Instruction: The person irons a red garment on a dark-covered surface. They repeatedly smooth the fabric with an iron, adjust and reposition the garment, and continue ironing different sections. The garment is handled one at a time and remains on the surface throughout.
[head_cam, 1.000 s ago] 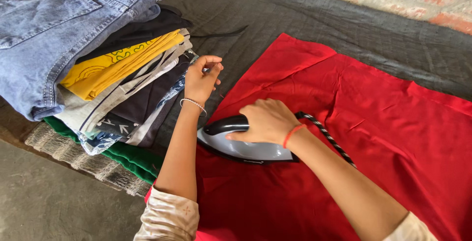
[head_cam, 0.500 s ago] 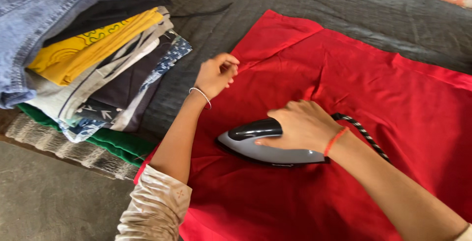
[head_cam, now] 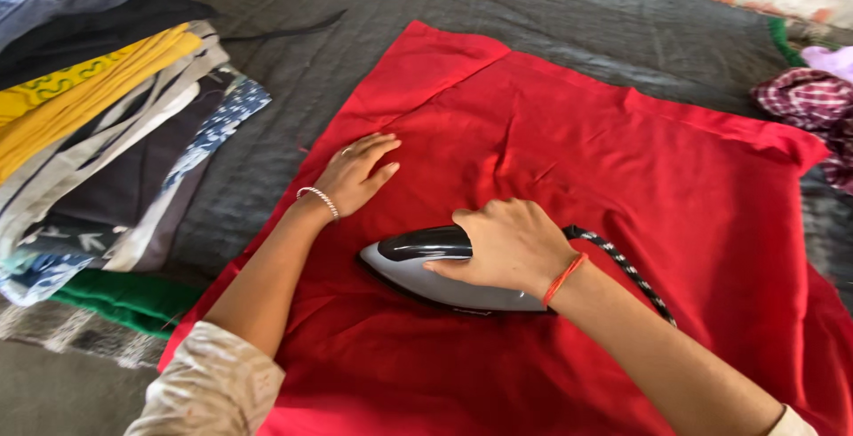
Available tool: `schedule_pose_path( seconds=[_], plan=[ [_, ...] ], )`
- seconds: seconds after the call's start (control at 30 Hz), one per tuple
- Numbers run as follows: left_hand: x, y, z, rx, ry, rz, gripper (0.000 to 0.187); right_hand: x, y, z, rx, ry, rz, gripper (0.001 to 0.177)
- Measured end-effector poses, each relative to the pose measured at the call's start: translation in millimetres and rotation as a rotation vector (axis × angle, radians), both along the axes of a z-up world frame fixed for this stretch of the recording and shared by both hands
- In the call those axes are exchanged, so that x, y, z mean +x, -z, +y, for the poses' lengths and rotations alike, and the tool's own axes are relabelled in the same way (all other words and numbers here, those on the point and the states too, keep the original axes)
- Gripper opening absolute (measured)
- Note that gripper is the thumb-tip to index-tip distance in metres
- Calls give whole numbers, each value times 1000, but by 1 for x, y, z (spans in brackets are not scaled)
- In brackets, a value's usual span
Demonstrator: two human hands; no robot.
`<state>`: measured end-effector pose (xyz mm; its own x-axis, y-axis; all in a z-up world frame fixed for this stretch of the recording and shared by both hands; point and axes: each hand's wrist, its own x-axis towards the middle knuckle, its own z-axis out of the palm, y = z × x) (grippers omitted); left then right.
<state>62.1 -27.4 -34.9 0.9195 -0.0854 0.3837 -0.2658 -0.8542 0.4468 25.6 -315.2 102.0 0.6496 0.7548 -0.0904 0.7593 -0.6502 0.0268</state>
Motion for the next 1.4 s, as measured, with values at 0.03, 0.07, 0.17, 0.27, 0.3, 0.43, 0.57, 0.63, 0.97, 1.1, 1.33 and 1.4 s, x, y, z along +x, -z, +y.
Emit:
schedule_pose_path(
  seconds=[0.03,0.07,0.17,0.27,0.3,0.43,0.57,0.63,0.97,1.1,1.33,1.4],
  plan=[
    [-1,0,-3,59,-23,30,55,5,0,-9,18,25,-18,62],
    [-4,-1,-5,122,-48,66,60,10,0,-19,40,49,-31,61],
    [-7,-2,-9,257,-103,145,70,29,-2,-56,68,151,-116,60],
    [-5,-3,-13,333,-127,174,74,49,-6,-95,24,298,-164,62],
    [-4,-4,-13,353,-133,174,75,57,-7,-102,2,351,-174,64],
    [-1,-2,-15,390,-152,188,77,91,-4,-111,61,496,-135,66],
    [0,-2,-20,446,-178,207,79,126,3,-92,69,507,-161,70],
    [0,-4,-22,467,-191,205,79,146,2,-80,74,510,-165,72],
    [25,-33,-78,577,-319,359,80,151,5,-104,130,548,-149,71],
    [38,-32,-141,460,-81,188,87,156,2,-134,92,644,-130,73],
    [22,-31,-170,428,47,271,81,214,-3,-139,96,743,-111,75],
    [22,-36,-168,434,44,278,81,232,-5,-138,95,748,-115,73]
  ],
)
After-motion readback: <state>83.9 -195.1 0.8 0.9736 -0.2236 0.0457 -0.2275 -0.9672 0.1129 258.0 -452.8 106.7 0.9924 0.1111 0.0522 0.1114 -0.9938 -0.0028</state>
